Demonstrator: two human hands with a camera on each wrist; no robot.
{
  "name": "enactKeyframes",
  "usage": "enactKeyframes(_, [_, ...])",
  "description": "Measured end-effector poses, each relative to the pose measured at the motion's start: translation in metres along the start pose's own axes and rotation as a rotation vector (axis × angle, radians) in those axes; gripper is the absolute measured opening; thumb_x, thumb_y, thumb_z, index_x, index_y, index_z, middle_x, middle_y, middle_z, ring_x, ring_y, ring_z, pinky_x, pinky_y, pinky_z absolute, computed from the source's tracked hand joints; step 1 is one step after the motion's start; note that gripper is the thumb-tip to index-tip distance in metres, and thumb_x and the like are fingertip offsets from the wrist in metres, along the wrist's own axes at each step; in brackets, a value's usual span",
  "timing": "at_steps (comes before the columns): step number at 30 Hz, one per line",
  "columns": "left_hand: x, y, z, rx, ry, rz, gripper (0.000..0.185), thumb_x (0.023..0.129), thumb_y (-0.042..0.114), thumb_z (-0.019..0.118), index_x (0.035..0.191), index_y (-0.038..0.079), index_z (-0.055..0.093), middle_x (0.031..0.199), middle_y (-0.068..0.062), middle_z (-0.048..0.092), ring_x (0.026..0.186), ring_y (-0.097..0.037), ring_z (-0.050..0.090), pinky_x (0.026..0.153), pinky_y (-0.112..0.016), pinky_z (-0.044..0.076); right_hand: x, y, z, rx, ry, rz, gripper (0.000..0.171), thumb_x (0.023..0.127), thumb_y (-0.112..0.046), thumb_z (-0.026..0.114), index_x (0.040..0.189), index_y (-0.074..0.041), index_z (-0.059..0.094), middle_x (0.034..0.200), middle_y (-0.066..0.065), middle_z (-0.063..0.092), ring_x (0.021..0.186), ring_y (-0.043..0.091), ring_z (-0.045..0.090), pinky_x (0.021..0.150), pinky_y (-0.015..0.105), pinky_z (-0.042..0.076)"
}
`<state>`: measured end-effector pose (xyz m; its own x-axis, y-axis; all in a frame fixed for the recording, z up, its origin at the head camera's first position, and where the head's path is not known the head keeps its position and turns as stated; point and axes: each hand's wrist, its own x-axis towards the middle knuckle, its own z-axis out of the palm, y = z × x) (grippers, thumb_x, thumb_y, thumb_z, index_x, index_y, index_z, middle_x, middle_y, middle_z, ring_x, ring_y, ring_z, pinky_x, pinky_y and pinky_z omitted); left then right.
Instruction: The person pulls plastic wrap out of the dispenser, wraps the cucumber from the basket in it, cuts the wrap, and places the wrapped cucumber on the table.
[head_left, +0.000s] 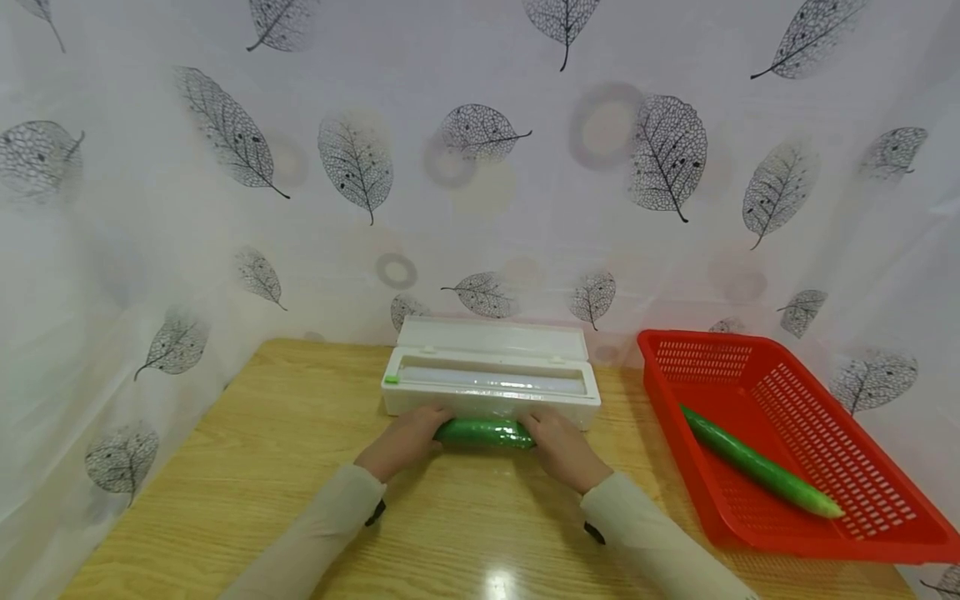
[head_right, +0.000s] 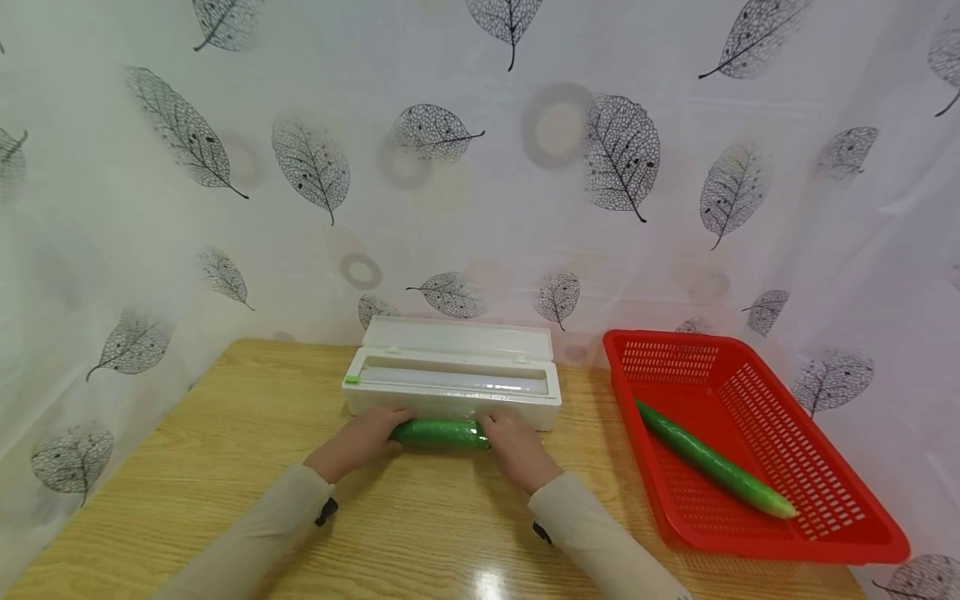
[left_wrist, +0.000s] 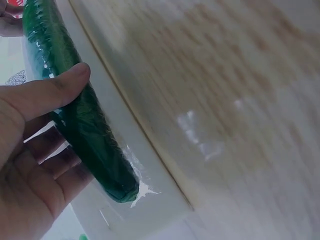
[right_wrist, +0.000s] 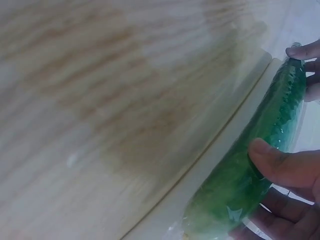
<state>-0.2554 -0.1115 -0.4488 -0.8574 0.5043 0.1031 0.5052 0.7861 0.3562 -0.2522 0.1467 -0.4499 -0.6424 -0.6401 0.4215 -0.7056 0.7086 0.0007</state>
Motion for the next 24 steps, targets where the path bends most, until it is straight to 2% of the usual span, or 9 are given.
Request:
enactKeyframes(8, [-0.002,0.001,-0.002,0.18,0.036,0.021,0.045,0.074,0.014,0.079,0.115,0.005,0.064,0.112,-0.009,0.055,0.103,-0.021,0.053,0.09,-0.036,0.05,0.0,-0.002,-0.007,0.003,-0.061,0.028,0.039,0.068,0.007,0.075,0.104,-0.001,0.06,0.097,0.011,0.067,0.093,0.026,0.063,0.083,0.038,0.054])
enactKeyframes(11, [-0.003,0.001,-0.003,0.16,0.032,0.023,0.047,0.074,0.014,0.079,0.116,0.004,0.061,0.115,-0.01,0.058,0.105,-0.023,0.056,0.093,-0.038,0.049,0.0,-0.003,-0.009,-0.03,-0.074,0.041,0.038,0.069,0.003,0.076,0.102,-0.004,0.06,0.095,0.01,0.069,0.094,0.027,0.063,0.085,0.038,0.053])
enactKeyframes(16, [-0.003,0.0,-0.001,0.105,0.049,0.022,0.061,0.071,0.015,0.081,0.124,0.005,0.051,0.122,-0.01,0.058,0.111,-0.024,0.057,0.097,-0.039,0.048,-0.001,-0.003,-0.011,-0.068,-0.078,0.036,0.037,0.07,-0.002,0.077,0.102,-0.005,0.061,0.092,0.008,0.072,0.093,0.027,0.061,0.086,0.038,0.049])
enactKeyframes(19, [-0.004,-0.001,-0.002,0.093,0.08,0.043,0.053,0.07,0.012,0.082,0.115,0.008,0.052,0.114,-0.007,0.06,0.105,-0.022,0.059,0.092,-0.037,0.051,-0.002,-0.002,-0.012,-0.041,-0.076,0.033,0.042,0.069,-0.003,0.078,0.107,-0.004,0.059,0.092,0.008,0.071,0.092,0.026,0.06,0.085,0.038,0.05])
enactKeyframes(24, [-0.004,0.0,-0.004,0.099,0.12,0.071,0.039,0.07,0.005,0.08,0.1,0.01,0.055,0.099,-0.003,0.062,0.092,-0.017,0.061,0.082,-0.034,0.053,-0.006,0.0,-0.014,0.048,-0.07,0.055,0.059,0.071,-0.003,0.078,0.123,-0.003,0.05,0.102,0.013,0.069,0.103,0.028,0.061,0.089,0.04,0.052])
